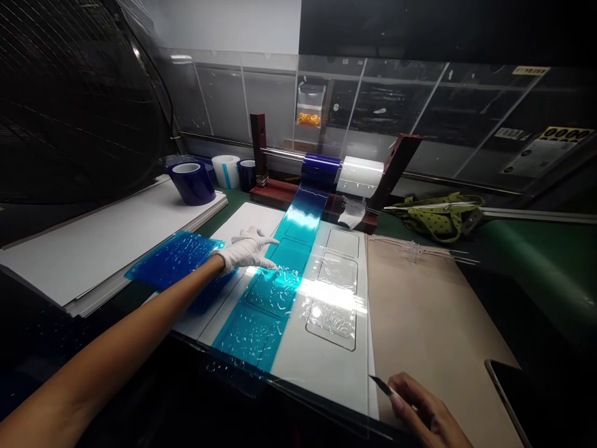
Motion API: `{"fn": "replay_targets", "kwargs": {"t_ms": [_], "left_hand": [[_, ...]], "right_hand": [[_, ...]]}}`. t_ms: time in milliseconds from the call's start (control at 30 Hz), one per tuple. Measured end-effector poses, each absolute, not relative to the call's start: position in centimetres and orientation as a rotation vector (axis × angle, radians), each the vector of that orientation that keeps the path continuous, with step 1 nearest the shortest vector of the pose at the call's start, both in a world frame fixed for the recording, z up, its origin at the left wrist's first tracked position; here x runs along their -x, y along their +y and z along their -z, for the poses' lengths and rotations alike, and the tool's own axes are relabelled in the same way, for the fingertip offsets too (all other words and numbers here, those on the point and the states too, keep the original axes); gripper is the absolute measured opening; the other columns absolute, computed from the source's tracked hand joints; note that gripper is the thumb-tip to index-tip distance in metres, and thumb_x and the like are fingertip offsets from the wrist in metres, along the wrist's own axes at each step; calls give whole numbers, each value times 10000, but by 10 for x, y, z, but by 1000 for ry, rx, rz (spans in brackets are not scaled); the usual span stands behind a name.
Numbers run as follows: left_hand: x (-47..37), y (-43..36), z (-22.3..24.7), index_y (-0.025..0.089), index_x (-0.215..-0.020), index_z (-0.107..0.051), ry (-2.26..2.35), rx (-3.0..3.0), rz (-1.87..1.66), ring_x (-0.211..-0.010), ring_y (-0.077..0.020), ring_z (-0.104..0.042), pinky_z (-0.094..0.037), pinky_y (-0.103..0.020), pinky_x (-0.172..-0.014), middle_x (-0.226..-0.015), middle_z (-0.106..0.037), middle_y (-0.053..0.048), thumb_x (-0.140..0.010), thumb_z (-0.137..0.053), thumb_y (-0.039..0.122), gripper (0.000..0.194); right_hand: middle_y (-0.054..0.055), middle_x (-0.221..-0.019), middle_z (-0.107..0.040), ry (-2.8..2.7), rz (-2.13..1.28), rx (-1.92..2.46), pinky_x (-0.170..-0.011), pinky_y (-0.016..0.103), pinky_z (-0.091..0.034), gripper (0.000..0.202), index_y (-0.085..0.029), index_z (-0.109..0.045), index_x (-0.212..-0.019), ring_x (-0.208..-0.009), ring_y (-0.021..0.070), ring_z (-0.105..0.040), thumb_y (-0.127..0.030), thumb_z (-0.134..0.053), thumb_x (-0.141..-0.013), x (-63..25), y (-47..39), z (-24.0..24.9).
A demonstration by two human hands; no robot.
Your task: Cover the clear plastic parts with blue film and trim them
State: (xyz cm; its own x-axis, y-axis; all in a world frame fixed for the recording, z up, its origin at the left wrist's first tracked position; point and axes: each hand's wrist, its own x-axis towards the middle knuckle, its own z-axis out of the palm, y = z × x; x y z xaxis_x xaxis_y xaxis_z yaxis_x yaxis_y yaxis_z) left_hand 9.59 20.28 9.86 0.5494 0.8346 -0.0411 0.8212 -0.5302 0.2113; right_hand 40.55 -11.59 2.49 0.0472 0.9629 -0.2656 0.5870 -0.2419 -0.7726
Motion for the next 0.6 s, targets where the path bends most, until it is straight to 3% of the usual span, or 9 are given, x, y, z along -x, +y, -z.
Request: {"fn": "replay_targets", "kwargs": {"t_ms": [33, 100, 167, 267, 433, 600], "left_hand": [[-99, 197, -100, 317, -1241, -562, 1446, -2580, -158, -1053, -309, -432, -373, -430, -853, -1170, -474, -91, -590, -704, 647, 743], [-109, 180, -100, 328, -1276, -525, 1520, -2584, -285, -1037, -295, -431, -378, -432, -841, -1164, -471, -90, -700, -609, 645, 663], [-122, 157, -94, 319, -1185, -600, 1523, -2611, -378, -1009, -270, -442, -383, -411, -825, -1136, -492, -79, -822, -497, 572, 455], [-149, 125, -74, 310, -1051, -667, 1389, -2693, -406, -999, -242, -459, -380, -391, -833, -1146, -517, -63, -889, -428, 451, 321], [-183, 112, -35, 266, -911, -688, 1349, -2720, -304, -950, -281, -514, -385, -464, -834, -1058, -596, -101, -871, -447, 349, 258], [-186, 121, -21, 265, -915, -690, 1392, -2717, -243, -961, -314, -531, -385, -500, -839, -1061, -611, -120, -868, -454, 355, 257]], "right_hand": [[8, -747, -576, -1579, -1023, 1893, -619, 220, -438, 328, -229, -558, -817, -702, 165, -579, -495, -391, -912, -408, -112, -24], [18, -817, -633, -1611, -828, 1987, -643, 229, -448, 310, -236, -578, -869, -768, 178, -620, -487, -401, -912, -413, -98, -23], [24, -904, -670, -1653, -535, 2111, -646, 242, -444, 283, -246, -598, -918, -816, 186, -644, -456, -408, -921, -413, -76, -26], [25, -937, -683, -1836, -167, 2204, -616, 245, -415, 247, -238, -617, -904, -782, 171, -651, -356, -404, -944, -406, -25, -36], [20, -908, -678, -2060, -82, 2169, -610, 232, -384, 231, -216, -635, -867, -754, 140, -624, -258, -424, -950, -382, 68, -47], [37, -989, -644, -2278, -150, 2150, -728, 312, -502, 200, -169, -614, -1013, -822, 144, -619, -318, -507, -932, -358, 118, -43]]}}
